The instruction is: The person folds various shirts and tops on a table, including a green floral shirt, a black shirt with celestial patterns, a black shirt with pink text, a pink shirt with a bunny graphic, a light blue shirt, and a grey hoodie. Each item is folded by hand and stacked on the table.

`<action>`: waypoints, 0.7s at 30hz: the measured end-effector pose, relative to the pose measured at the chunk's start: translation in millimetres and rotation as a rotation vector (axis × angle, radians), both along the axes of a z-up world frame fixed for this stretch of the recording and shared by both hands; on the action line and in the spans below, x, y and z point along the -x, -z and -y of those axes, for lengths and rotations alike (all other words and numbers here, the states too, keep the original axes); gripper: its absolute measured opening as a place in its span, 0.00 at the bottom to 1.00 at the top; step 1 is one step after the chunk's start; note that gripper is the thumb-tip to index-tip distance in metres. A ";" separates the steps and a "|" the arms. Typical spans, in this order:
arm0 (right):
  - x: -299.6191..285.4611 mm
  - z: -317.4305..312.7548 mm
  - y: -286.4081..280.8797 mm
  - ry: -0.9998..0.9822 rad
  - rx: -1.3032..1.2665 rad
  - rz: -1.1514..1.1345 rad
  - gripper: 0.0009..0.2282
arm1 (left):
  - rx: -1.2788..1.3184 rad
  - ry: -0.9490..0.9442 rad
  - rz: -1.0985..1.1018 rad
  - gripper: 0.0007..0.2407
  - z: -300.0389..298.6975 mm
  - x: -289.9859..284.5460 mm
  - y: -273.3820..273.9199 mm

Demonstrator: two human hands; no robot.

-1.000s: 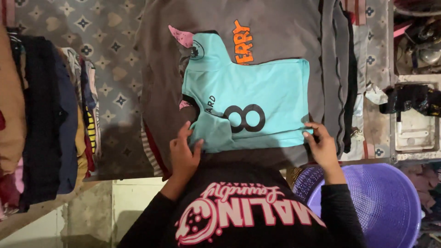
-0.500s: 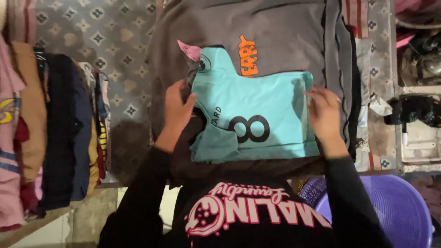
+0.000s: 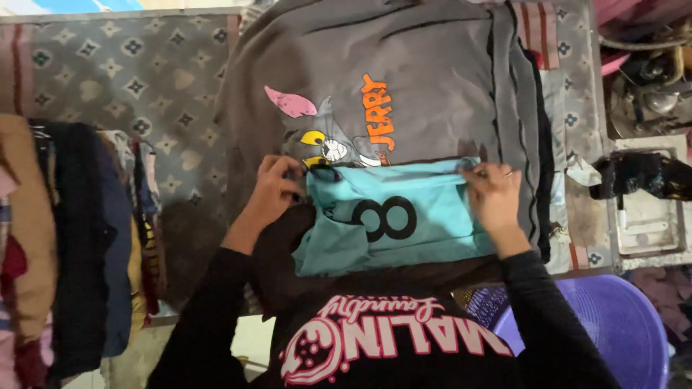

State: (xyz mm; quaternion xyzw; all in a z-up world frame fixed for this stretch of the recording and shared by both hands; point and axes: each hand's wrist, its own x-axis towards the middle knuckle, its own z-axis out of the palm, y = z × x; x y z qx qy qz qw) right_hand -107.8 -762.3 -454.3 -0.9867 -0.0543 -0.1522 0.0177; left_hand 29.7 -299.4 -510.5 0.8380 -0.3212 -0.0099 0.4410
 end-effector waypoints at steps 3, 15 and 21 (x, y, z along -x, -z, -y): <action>29.7 -3.8 4.0 0.004 -0.078 -0.019 0.17 | -0.120 0.057 0.061 0.07 -6.4 18.9 -31.9; 40.2 -6.7 26.7 0.442 -0.792 0.038 0.12 | -0.125 -0.192 0.169 0.14 45.4 28.8 -82.0; 35.0 -22.0 53.5 0.691 -0.435 0.043 0.22 | -0.085 -0.008 0.353 0.04 49.5 54.4 -76.6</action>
